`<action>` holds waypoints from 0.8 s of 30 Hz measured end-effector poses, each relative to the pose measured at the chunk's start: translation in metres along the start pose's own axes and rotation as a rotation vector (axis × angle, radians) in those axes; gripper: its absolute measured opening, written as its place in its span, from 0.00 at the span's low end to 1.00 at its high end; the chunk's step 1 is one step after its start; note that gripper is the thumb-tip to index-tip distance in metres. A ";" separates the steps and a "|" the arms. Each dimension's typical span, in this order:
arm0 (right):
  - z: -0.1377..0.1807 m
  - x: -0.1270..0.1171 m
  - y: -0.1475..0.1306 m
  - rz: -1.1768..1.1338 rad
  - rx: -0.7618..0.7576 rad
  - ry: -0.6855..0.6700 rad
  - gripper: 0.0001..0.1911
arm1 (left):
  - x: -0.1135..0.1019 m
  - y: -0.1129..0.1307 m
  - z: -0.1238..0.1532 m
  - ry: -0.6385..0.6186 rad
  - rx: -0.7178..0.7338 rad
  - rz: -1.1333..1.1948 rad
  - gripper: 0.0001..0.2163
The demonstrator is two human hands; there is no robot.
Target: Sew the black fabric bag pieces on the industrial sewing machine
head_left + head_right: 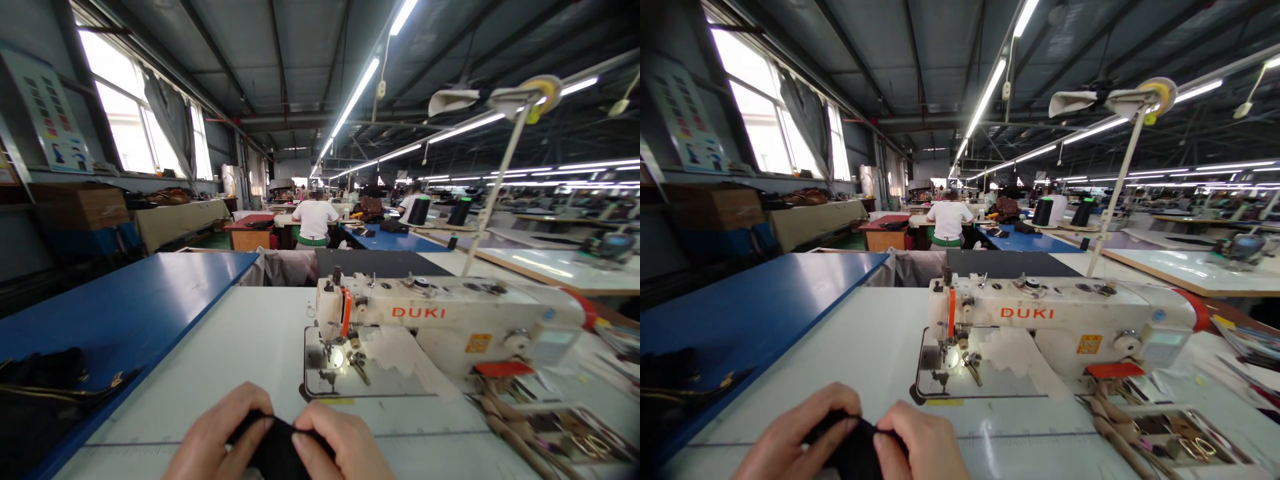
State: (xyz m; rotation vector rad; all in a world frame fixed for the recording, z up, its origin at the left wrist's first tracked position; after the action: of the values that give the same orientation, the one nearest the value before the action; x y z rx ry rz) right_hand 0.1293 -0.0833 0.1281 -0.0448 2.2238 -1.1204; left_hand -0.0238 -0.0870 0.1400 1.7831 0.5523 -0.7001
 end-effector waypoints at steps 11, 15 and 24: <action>-0.028 0.077 0.092 -0.919 0.729 0.593 0.13 | 0.029 -0.003 -0.115 -0.146 0.360 -0.772 0.04; 0.019 0.067 0.127 -0.920 0.853 0.549 0.14 | 0.109 -0.047 -0.111 -0.243 0.253 -0.577 0.03; 0.043 0.025 0.139 -0.581 0.675 0.152 0.04 | 0.138 -0.054 -0.114 -0.272 0.160 -0.383 0.02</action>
State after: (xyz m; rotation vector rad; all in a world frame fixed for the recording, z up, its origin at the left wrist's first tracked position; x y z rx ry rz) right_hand 0.1675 -0.0332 -0.0051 -0.3445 1.8822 -2.2031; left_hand 0.0609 0.0424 0.0341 1.7053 0.6737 -1.2613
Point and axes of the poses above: each hand's wrist, its own z-axis away from the middle knuckle, its own x-axis out of the palm, y = z × x, the point moved 6 cm from there along -z, towards the middle knuckle, and after that the axes turned 15 degrees about -x, right-handed, at the moved point
